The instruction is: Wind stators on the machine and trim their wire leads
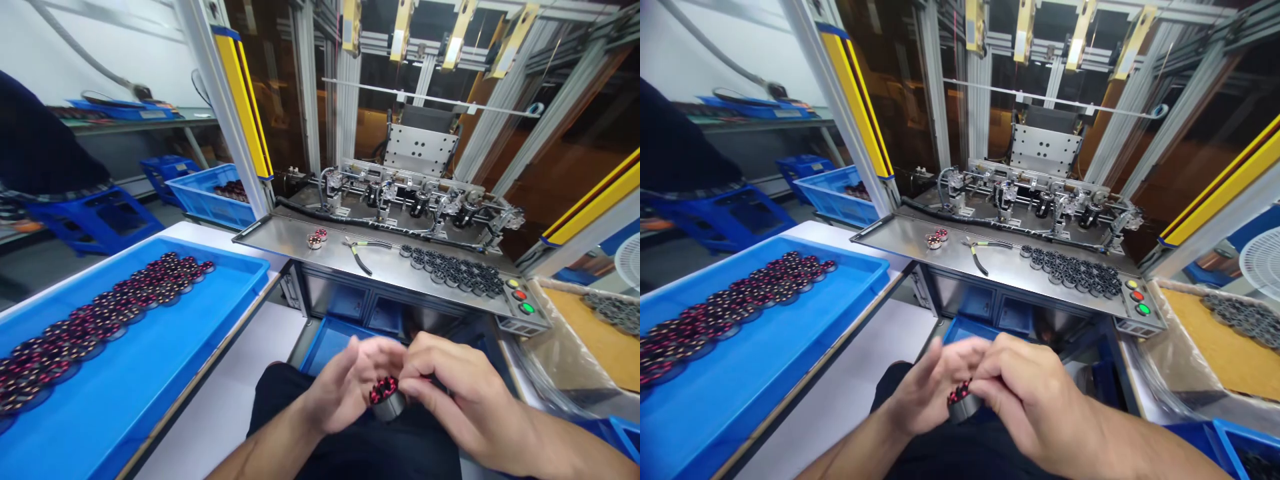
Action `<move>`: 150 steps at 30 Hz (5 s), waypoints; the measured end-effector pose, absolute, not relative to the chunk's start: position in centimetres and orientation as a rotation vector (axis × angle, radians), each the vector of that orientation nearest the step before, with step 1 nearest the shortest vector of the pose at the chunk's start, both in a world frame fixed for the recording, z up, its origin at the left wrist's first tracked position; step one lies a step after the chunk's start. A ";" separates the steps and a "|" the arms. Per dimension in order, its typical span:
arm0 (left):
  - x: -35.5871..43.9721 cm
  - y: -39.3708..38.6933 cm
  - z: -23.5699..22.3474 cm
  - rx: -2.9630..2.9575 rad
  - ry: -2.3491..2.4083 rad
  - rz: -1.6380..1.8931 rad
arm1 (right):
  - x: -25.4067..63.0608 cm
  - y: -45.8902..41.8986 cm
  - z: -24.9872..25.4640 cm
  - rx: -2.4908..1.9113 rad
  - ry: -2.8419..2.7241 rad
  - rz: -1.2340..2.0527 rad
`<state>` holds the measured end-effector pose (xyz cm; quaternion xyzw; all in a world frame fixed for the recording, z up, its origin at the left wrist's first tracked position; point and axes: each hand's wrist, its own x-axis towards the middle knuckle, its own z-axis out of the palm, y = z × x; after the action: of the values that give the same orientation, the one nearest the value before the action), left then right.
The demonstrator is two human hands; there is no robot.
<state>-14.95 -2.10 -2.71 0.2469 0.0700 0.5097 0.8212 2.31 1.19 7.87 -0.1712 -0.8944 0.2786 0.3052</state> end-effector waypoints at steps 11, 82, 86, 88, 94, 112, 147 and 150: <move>-15.6 -3.5 -0.3 0.640 0.272 1.456 | 2.4 1.1 8.5 -0.669 -2.303 0.630; -17.9 -2.8 -3.2 1.558 1.093 1.605 | 2.0 0.2 -2.4 -0.638 -1.284 1.823; -16.7 -2.8 -3.6 1.100 0.870 1.282 | 2.9 -0.1 -2.3 -0.646 -1.842 0.837; -15.8 -2.9 -3.5 0.972 0.693 1.214 | 3.2 -0.4 -2.3 -0.577 -2.010 0.317; -15.4 -3.4 -3.2 1.318 0.975 1.402 | 2.9 -0.7 -2.1 -0.640 -1.977 0.573; -15.4 -3.8 -3.3 1.457 0.947 1.450 | 2.9 -0.8 -1.4 -0.695 -1.418 1.414; -17.0 -4.4 -2.6 1.857 1.197 1.567 | 4.8 0.7 0.4 -0.970 -1.569 1.033; -17.2 -4.6 -2.3 1.936 1.283 1.582 | 4.1 0.4 2.5 -0.772 -2.016 0.636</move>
<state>-17.18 -4.63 -2.35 0.6795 0.4502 0.5554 0.1649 4.06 0.36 2.47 -0.3094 -0.8085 0.2550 0.4308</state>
